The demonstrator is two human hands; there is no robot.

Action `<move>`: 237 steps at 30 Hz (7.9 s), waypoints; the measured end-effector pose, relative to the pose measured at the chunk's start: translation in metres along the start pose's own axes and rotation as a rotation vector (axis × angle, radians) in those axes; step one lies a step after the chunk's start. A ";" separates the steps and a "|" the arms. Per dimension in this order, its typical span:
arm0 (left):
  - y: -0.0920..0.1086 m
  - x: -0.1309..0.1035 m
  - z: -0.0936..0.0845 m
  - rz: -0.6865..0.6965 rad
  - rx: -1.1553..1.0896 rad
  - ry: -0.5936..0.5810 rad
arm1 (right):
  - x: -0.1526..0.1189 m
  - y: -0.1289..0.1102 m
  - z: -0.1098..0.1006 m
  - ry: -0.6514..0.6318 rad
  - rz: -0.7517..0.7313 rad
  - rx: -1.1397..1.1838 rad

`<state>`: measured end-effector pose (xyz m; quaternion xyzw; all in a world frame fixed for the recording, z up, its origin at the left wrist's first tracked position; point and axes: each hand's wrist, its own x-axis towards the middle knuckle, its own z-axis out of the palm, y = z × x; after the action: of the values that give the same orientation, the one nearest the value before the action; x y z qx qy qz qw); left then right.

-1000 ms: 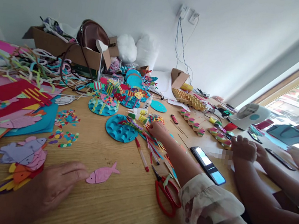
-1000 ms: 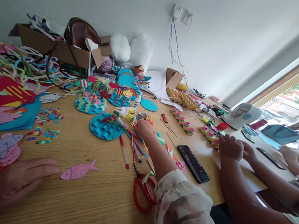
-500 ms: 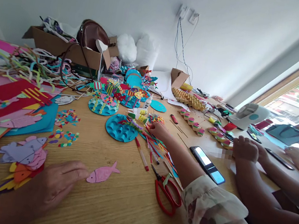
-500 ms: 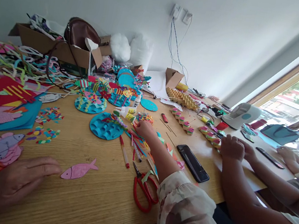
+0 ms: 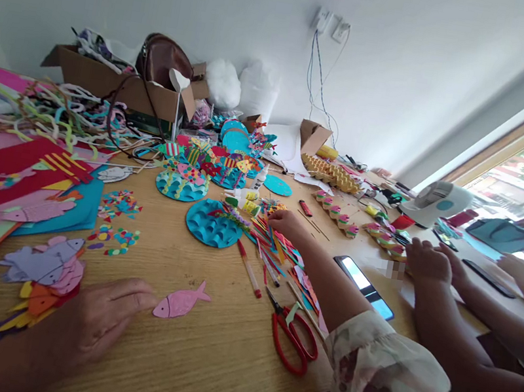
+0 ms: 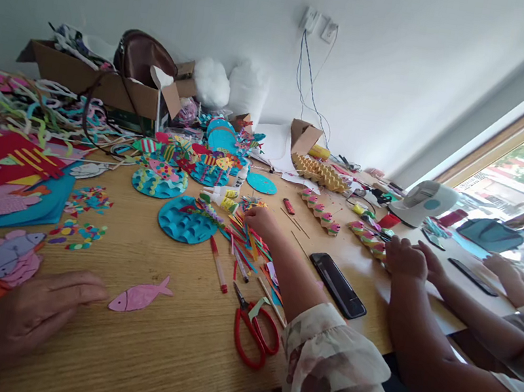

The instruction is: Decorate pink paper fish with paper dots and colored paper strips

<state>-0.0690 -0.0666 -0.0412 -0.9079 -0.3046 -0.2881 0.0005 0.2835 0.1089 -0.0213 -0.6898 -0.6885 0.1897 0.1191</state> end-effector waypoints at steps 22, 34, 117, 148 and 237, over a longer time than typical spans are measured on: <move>0.005 0.001 0.002 -0.052 -0.160 -0.036 | -0.004 0.006 -0.002 0.237 -0.069 0.350; 0.013 0.005 -0.009 -0.090 -0.304 -0.093 | -0.007 -0.001 0.001 0.236 -0.110 0.137; 0.013 0.092 -0.029 -0.906 -1.382 0.115 | -0.018 -0.014 -0.010 0.087 -0.186 0.496; 0.022 0.060 -0.045 -1.100 -1.240 0.182 | -0.057 0.001 -0.030 -0.352 0.111 -0.601; -0.006 0.047 0.026 -0.578 -0.325 -0.314 | -0.210 -0.114 0.116 0.212 -0.476 0.111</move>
<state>-0.0283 -0.0310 -0.0395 -0.8058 -0.4950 -0.1783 -0.2719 0.1351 -0.1085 -0.0565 -0.5169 -0.8035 0.1205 0.2695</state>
